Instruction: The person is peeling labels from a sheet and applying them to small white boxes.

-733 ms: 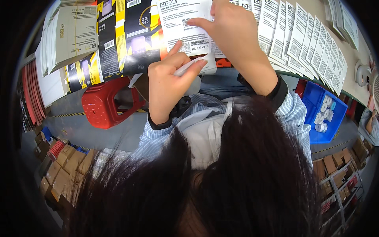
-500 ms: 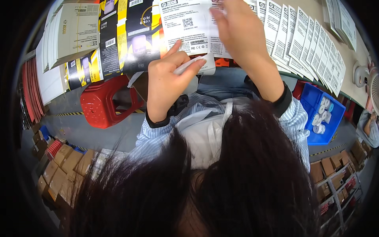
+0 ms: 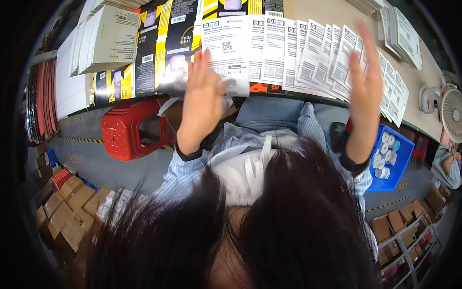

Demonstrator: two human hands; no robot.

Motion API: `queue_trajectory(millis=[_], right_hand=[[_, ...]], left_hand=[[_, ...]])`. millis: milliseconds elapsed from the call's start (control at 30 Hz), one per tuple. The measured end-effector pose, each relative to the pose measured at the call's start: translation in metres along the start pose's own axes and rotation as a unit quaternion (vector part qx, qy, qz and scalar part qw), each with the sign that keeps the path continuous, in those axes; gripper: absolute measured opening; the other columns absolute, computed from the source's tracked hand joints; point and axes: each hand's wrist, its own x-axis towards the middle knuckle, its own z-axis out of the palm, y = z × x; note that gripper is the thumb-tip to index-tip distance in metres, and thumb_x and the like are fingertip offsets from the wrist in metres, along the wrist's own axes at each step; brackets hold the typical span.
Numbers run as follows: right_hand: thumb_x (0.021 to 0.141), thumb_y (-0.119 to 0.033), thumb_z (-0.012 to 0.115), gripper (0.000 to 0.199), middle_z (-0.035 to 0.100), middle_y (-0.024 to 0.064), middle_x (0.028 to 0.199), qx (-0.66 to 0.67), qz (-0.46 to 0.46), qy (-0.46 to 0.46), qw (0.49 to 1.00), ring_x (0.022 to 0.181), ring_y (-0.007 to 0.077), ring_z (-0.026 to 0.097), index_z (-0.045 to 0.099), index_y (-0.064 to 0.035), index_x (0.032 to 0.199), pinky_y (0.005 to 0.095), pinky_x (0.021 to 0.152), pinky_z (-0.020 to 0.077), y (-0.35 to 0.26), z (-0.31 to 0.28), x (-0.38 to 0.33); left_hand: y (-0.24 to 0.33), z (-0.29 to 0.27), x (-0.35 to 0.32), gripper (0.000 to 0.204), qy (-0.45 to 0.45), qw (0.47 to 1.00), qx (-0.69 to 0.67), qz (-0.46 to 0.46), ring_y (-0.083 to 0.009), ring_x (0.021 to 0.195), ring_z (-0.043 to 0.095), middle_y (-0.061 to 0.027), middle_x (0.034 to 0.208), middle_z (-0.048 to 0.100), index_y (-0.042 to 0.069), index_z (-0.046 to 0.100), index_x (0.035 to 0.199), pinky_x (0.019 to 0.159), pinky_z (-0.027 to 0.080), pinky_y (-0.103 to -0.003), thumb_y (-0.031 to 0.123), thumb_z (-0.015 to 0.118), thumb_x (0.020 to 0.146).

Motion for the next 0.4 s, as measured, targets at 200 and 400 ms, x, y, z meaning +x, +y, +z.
queue_trajectory(millis=[200, 400], right_hand=[[0.092, -0.036, 0.050, 0.055, 0.043, 0.0198, 0.134, -0.139, 0.177, 0.083, 0.971, 0.127, 0.0265, 0.038, 0.040, -0.0007, 0.133, 0.0331, 0.104, 0.0274, 0.132, -0.121, -0.047], [0.086, -0.032, 0.061, 0.070, 0.034, 0.0225, 0.139, -0.137, 0.188, 0.050, 0.971, 0.130, 0.0312, 0.032, 0.029, 0.0022, 0.138, 0.0323, 0.107, 0.0217, 0.197, -0.135, -0.093]], left_hand=[[0.026, 0.011, 0.011, 0.014, -0.017, 0.998, -0.004, 0.061, -0.0418, 0.128, 0.031, -0.0300, 0.133, 0.036, -0.006, 0.049, 0.089, 0.107, 0.018, -0.052, 0.008, 0.050, 0.086], [0.049, 0.033, 0.019, 0.025, 0.008, 0.960, -0.278, 0.027, -0.0422, 0.130, 0.028, -0.0230, 0.137, 0.036, -0.005, 0.052, 0.104, 0.109, 0.014, -0.051, 0.012, 0.053, 0.086]])
